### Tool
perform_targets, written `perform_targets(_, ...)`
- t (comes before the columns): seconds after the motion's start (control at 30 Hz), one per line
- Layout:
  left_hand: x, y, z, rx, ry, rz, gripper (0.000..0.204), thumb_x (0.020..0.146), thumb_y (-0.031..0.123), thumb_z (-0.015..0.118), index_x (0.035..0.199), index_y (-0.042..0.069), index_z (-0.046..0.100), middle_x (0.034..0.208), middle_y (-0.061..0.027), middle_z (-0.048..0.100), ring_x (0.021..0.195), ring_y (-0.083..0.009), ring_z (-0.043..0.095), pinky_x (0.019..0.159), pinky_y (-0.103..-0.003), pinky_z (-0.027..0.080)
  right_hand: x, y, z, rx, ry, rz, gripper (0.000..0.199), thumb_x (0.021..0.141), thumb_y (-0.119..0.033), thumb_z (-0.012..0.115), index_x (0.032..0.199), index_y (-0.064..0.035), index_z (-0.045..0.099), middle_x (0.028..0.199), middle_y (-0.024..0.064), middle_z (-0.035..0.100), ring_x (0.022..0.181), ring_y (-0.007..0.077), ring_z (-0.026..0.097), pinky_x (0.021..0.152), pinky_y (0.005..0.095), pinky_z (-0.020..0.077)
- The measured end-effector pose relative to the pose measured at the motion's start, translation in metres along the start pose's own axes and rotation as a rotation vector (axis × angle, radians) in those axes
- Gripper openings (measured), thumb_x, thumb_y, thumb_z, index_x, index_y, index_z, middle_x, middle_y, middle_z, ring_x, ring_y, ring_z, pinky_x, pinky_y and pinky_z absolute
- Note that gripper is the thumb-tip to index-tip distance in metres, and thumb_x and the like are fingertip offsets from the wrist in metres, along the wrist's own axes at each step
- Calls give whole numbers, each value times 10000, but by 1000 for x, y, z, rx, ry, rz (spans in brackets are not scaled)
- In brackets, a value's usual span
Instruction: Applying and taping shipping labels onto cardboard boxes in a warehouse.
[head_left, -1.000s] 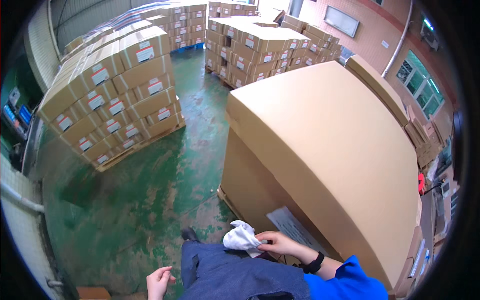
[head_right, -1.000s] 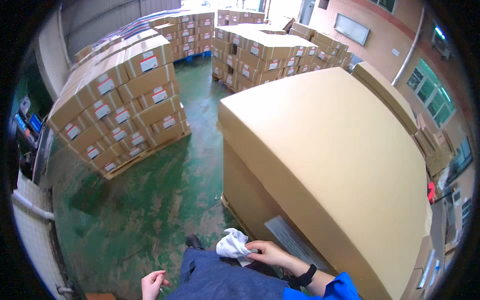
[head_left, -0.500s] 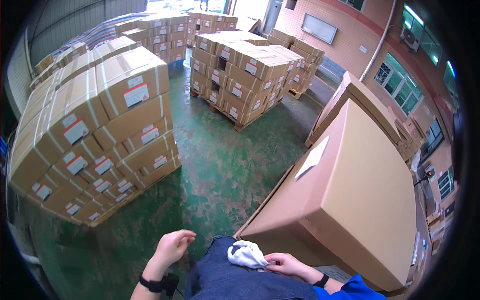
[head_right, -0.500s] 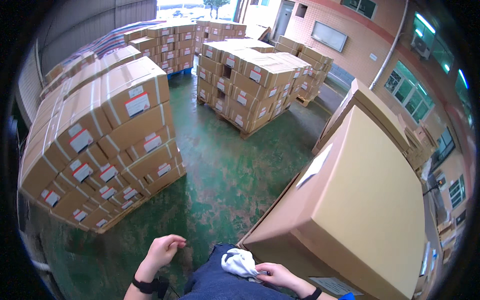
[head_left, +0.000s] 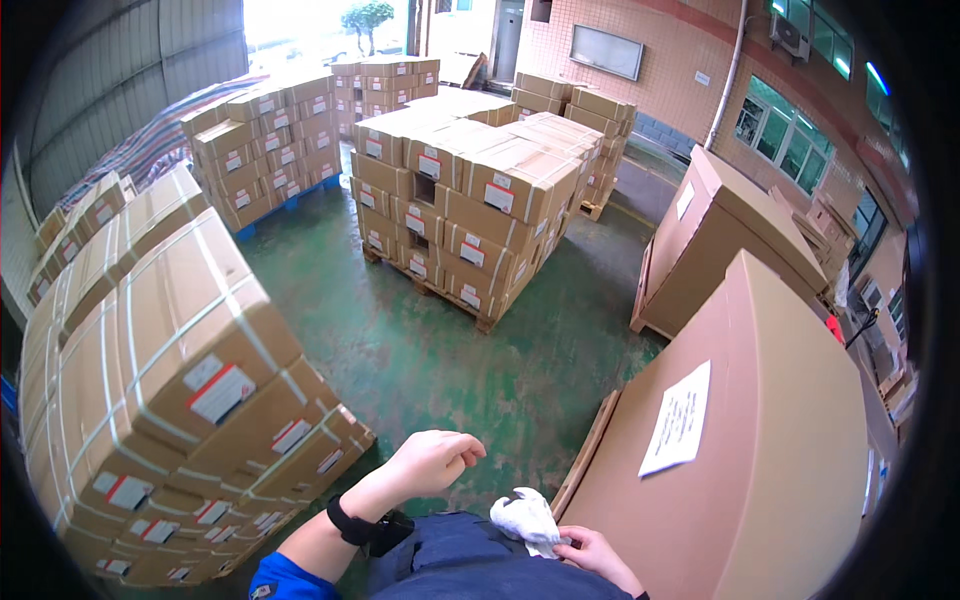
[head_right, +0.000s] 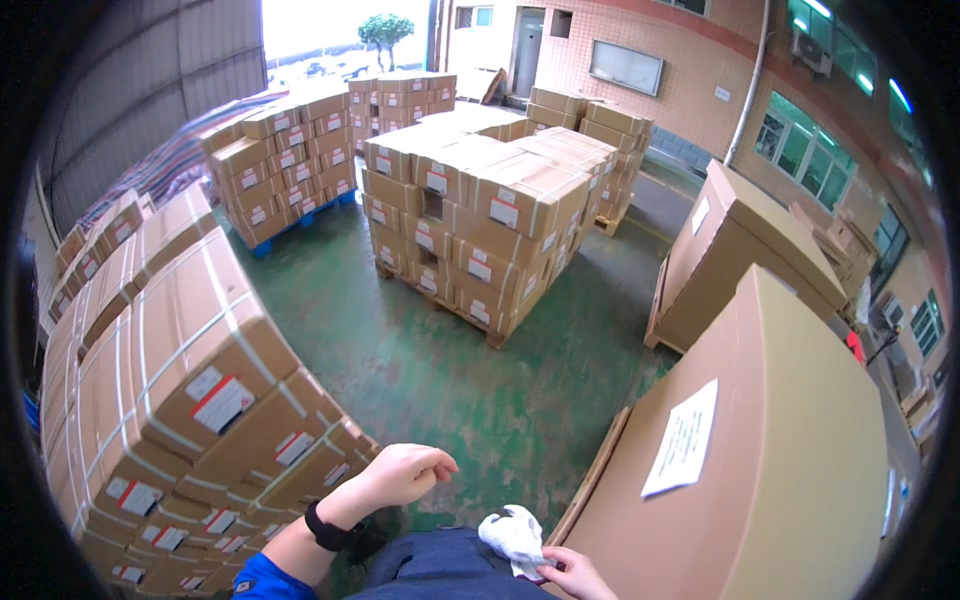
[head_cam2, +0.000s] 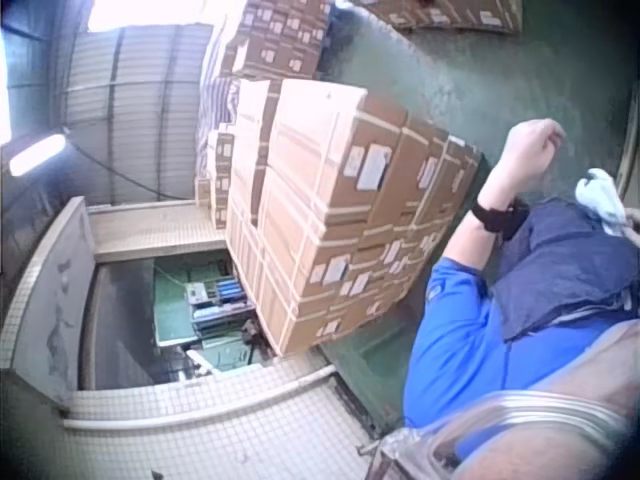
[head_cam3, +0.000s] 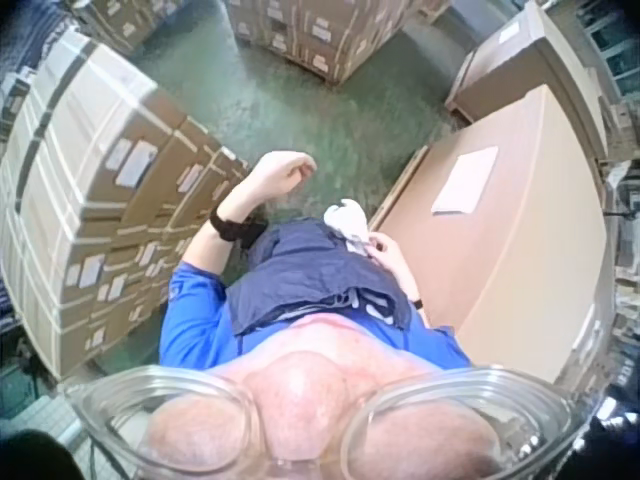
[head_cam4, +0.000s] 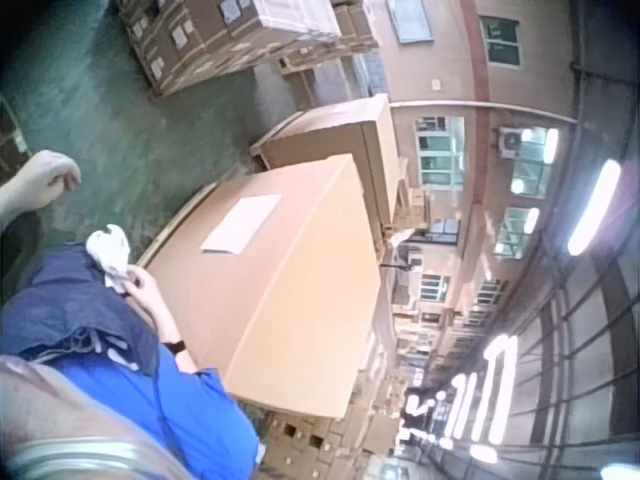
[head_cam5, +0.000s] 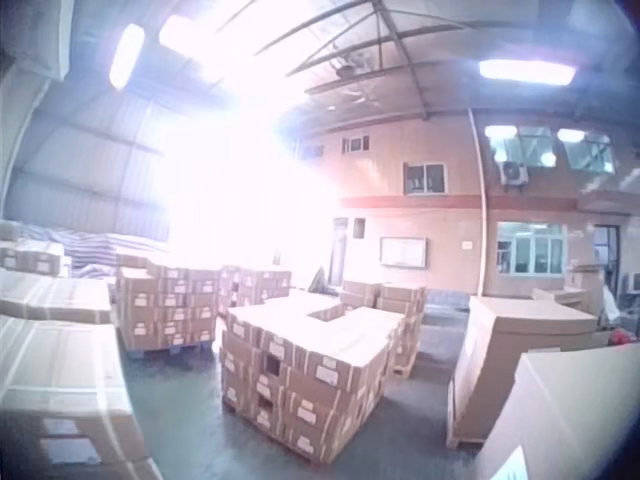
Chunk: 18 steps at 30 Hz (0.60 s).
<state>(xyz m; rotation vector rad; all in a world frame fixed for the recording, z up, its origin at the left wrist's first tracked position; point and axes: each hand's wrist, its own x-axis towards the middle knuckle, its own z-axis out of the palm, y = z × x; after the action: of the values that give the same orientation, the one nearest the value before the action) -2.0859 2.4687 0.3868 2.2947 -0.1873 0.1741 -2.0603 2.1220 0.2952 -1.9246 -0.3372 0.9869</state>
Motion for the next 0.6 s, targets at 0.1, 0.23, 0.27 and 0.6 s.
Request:
perform_targets(0.1, 67, -35, -34, -14, -78, 35, 205, 718, 18, 477, 873, 71, 601, 806, -79, 640, 771, -245, 618, 676, -328, 489, 47, -31, -13, 11, 51, -12, 320, 788, -145, 655, 1085, -42, 593, 844, -1, 616, 696, 56, 545, 629, 202, 449)
perform_targets(0.23, 165, -90, -76, -7, -109, 124, 205, 744, 27, 465, 888, 68, 605, 832, -91, 641, 800, -253, 617, 687, -336, 487, 127, -66, -26, 148, 116, -23, 329, 780, -99, 655, 1082, 7, 580, 910, 37, 627, 783, 101, 584, 714, 243, 484)
perform_targets(0.27, 188, -105, -87, -3, -85, 162, 200, 754, 31, 466, 890, 66, 608, 842, -92, 643, 808, -256, 616, 690, -342, 486, 149, -78, -31, 246, 142, -25, 329, 777, -81, 651, 1080, 21, 576, 917, 48, 627, 794, 114, 589, 729, 254, 486)
perform_targets(0.6, 366, -275, -219, 30, -163, 226, 195, 789, 102, 533, 952, 109, 638, 850, -68, 649, 809, -243, 611, 720, -346, 485, 374, -258, -79, 442, 406, -144, 305, 740, 9, 623, 1040, 41, 579, 941, 76, 630, 862, 148, 596, 786, 291, 476)
